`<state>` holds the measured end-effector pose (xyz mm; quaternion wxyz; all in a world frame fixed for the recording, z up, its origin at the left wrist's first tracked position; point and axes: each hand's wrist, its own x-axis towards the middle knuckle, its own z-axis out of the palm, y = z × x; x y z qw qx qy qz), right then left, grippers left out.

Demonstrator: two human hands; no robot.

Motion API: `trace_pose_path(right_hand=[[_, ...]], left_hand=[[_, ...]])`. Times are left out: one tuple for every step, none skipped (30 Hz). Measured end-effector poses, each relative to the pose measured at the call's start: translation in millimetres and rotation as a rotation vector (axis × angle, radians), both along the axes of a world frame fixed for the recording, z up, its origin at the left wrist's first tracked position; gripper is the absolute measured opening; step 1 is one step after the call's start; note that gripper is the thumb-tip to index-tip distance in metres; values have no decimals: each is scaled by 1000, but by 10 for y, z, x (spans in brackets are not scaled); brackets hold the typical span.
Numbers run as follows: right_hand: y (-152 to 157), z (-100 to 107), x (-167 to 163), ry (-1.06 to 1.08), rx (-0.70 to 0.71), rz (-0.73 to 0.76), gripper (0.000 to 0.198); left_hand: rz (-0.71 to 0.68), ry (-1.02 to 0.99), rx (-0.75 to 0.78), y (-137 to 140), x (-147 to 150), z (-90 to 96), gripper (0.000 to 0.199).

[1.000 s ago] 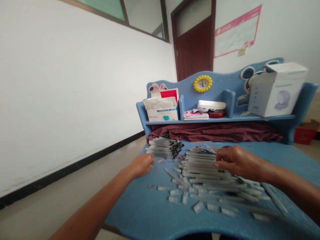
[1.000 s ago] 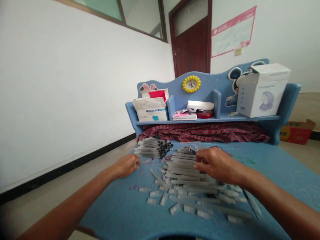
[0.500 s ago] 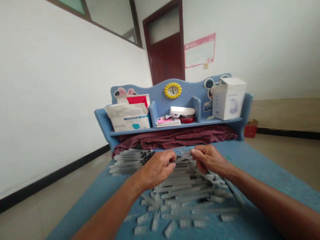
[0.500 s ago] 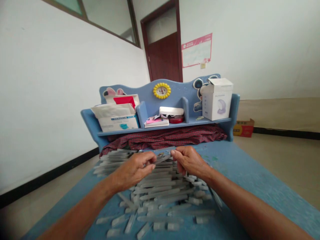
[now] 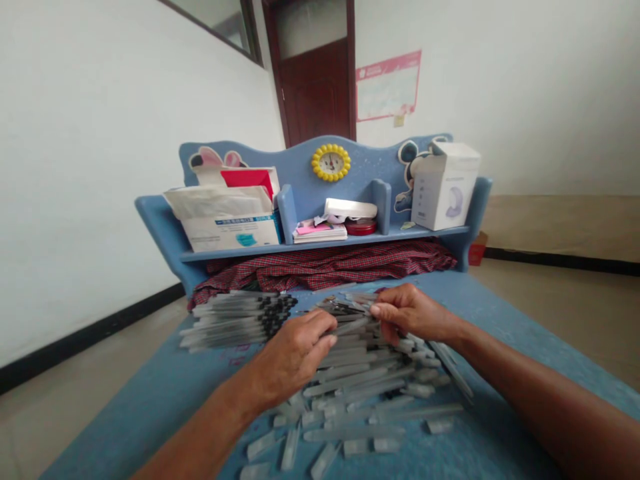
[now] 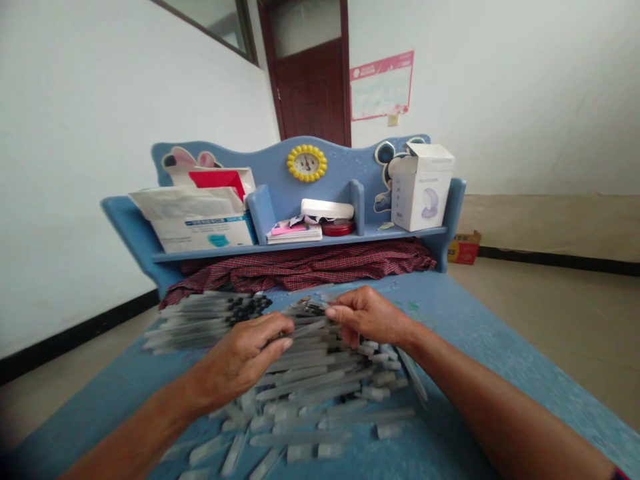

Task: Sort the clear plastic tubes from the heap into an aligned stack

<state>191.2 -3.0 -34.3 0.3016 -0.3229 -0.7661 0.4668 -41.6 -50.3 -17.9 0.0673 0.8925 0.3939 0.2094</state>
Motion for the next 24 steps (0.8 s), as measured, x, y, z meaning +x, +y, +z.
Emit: trace_pose_path(right_hand=[[-1,-4,1,-9,4,-10,40],[-3,-7,2,-10,1,-12,41],[-7,-8,2,-4,-10,-6,40],[-10,-8,3,7,-28,4,38],[-14,-5,4,25,-52,16,36],[-18,0,6,47,-78,27,33],[-21,6,8,72,-102,37,32],[-23,12,10,95,-117,42,31],[-23,16,11,110,-120,38,32],[-23,18,11,108,-109,23,33],[-21,18,10,88,-84,1,33],[-20,16,7,55,-49,-22,33],[-19,11,3,19,-17,-38,35],[-19,7,-1,-7,5,-45,37],[-20,3,-6,-13,11,-45,39],[-22,0,-9,2,0,-39,39],[-25,0,-12,31,-24,-31,36],[-28,0,-14,63,-53,-23,34],[-30,1,-14,82,-73,-18,34],[-32,2,-14,79,-77,-18,34],[-32,2,-13,55,-67,-24,33],[-30,1,-12,19,-48,-30,33],[-28,0,-10,-12,-28,-34,35],[-25,-1,-8,-30,-18,-33,38]], left_hand=[[-2,4,10,-3,6,-5,12],[-3,7,19,-5,12,-8,12],[-5,8,28,-7,18,-11,12],[-7,7,36,-8,21,-13,13],[-9,8,42,-8,24,-14,13],[-10,9,46,-7,26,-15,13],[-9,9,50,-5,28,-16,13],[-7,9,53,-3,29,-18,13],[-4,8,57,0,30,-20,13],[-2,5,61,3,30,-23,13],[-2,-1,67,6,30,-27,13],[-4,-7,73,9,30,-32,13],[-7,-11,78,11,31,-37,14],[-9,-15,81,13,31,-43,14],[-11,-17,83,14,31,-48,14],[-12,-17,83,16,31,-52,14],[-12,-16,82,17,32,-55,14],[-12,-15,80,17,33,-56,14],[-11,-15,79,17,34,-56,14],[-11,-16,78,17,36,-54,15],[-9,-16,77,16,38,-51,15],[-6,-17,76,14,40,-47,14],[-4,-16,74,13,43,-43,14],[-3,-14,71,11,44,-40,14]])
